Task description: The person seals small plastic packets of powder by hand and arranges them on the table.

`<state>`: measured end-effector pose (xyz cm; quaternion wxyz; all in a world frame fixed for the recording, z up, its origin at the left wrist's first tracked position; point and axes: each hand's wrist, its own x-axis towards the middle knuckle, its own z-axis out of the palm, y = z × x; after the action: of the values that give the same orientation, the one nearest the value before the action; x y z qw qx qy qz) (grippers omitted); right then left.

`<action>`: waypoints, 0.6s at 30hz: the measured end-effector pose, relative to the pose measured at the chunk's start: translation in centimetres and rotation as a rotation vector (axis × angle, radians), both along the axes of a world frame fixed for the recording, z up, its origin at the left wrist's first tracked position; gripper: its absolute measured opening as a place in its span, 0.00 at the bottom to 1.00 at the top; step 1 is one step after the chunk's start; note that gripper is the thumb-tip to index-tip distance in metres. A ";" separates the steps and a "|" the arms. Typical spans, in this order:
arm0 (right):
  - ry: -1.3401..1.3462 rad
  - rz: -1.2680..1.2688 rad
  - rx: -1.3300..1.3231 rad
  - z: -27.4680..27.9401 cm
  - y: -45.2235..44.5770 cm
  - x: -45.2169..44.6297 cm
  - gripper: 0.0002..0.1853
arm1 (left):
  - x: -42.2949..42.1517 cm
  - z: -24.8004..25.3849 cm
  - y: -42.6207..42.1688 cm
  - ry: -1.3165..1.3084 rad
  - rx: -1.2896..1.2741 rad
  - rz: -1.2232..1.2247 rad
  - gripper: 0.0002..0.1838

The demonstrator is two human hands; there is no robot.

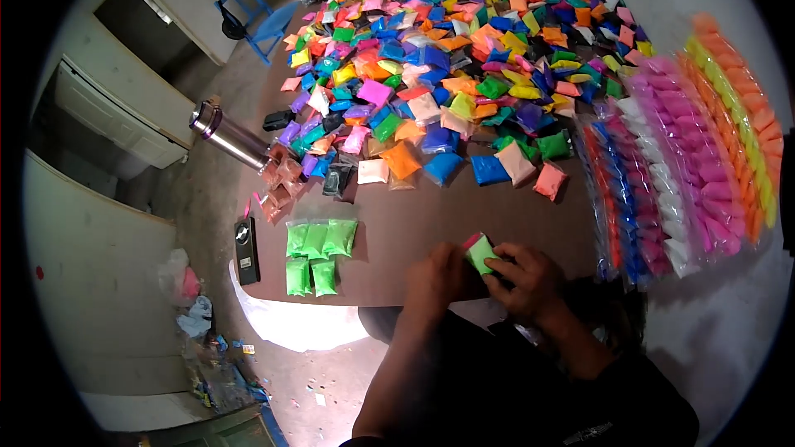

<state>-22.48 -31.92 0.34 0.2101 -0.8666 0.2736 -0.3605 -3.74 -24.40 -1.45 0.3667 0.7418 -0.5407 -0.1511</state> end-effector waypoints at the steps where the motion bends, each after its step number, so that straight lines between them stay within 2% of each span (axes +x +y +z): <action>1: 0.006 -0.004 0.003 -0.1 0.1 0.0 0.14 | 0.6 0.0 -0.3 -0.022 0.012 0.038 0.06; 6: -0.023 -0.012 -0.009 -0.2 0.0 0.2 0.13 | 1.0 1.6 -0.7 0.000 0.021 0.105 0.08; 8: -0.036 -0.016 0.012 -0.3 0.0 0.3 0.13 | -0.6 2.0 -0.7 -0.074 -0.125 0.046 0.07; 9: -0.036 -0.016 0.014 -0.2 0.0 0.3 0.13 | -1.2 2.3 -0.6 -0.074 -0.122 0.051 0.07; 11: -0.032 -0.010 0.013 -0.2 -0.1 0.2 0.13 | -2.1 2.7 -0.7 -0.043 -0.037 -0.063 0.05; 18: -0.008 -0.018 -0.008 -0.1 0.0 0.2 0.13 | 0.2 1.9 -3.0 -0.112 0.119 -0.080 0.05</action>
<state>-22.32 -31.94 0.25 0.2045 -0.8637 0.2789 -0.3668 -3.53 -27.37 0.45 0.2851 0.7473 -0.5796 -0.1557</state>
